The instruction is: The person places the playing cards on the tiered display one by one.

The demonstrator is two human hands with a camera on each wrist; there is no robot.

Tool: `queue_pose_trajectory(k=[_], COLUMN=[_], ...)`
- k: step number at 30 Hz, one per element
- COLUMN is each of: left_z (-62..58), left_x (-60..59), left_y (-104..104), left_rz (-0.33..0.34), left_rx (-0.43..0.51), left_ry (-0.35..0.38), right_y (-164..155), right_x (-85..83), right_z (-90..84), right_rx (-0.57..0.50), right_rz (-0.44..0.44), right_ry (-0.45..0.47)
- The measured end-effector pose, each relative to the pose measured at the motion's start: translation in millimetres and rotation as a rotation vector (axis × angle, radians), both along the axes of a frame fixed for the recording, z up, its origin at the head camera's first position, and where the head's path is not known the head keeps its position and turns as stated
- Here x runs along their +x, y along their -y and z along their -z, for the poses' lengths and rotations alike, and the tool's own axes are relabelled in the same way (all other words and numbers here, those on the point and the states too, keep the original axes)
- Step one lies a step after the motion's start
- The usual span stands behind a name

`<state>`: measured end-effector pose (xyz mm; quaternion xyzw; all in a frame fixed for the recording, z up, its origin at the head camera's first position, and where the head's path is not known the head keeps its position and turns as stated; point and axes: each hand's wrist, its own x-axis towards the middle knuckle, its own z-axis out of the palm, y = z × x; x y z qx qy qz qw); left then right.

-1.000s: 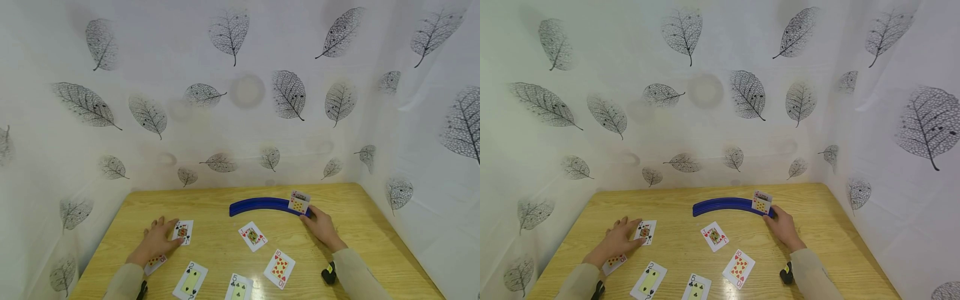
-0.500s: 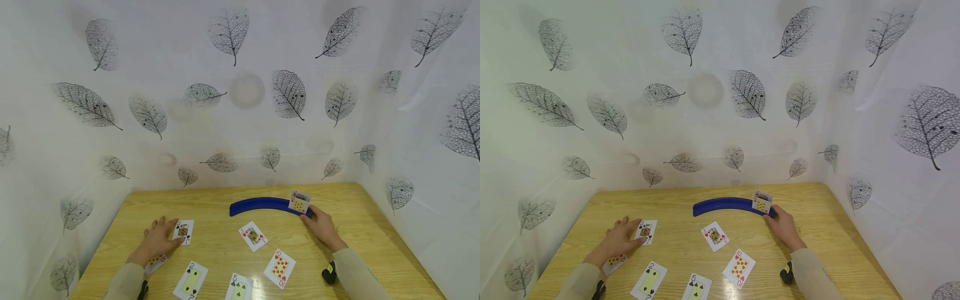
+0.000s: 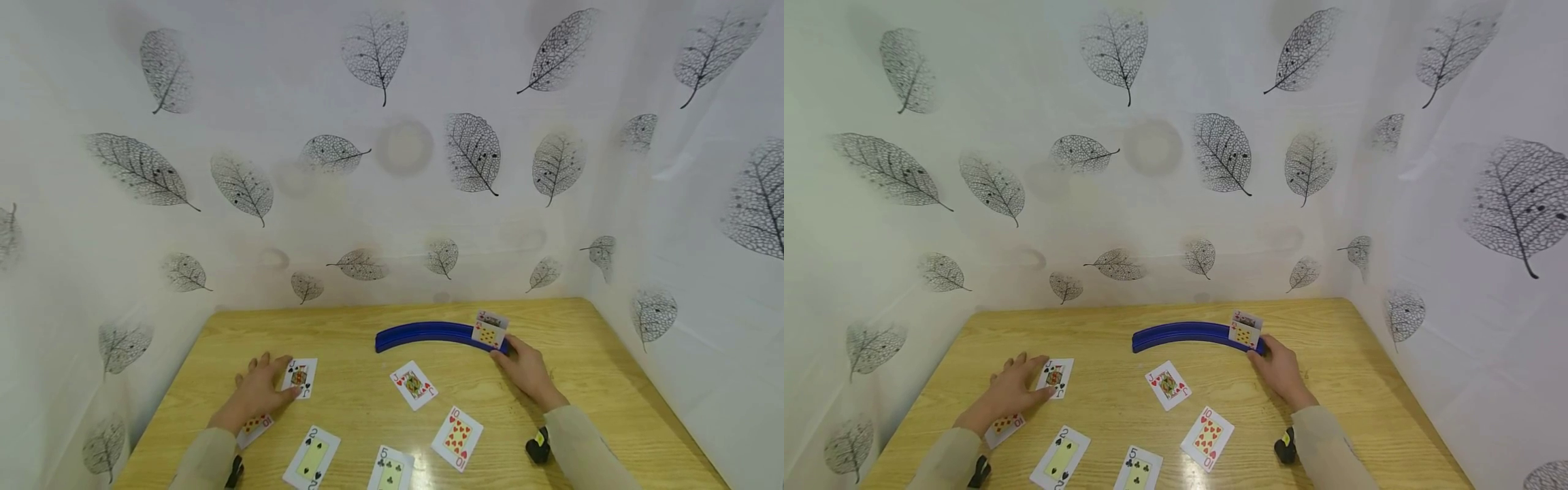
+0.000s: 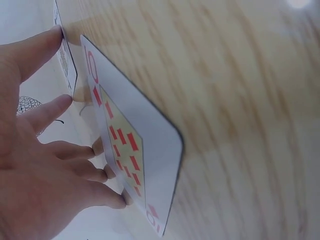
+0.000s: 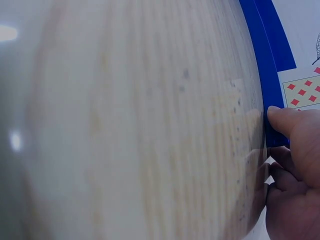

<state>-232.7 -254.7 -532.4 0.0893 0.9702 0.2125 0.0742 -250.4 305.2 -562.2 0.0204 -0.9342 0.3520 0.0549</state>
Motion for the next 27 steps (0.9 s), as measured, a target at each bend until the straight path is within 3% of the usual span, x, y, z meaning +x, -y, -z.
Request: queue_pose_trajectory(k=[9, 16, 27], left_z=[-2.8, -2.0, 4.6], left_x=[-0.5, -1.2, -7.0], left_y=[-2.2, -4.5, -9.5], left_rz=[-0.027, -0.065, -0.104], left_rx=[0.018, 0.098, 0.280], left_ry=[0.025, 0.030, -0.101], right_y=[-0.9, -1.0, -1.4], right_x=[0.1, -0.4, -0.3], right_z=[-0.1, -0.3, 0.6], right_rx=[-0.009, -0.009, -0.014], right_rz=[0.003, 0.009, 0.003], right_ry=[0.020, 0.030, 0.018])
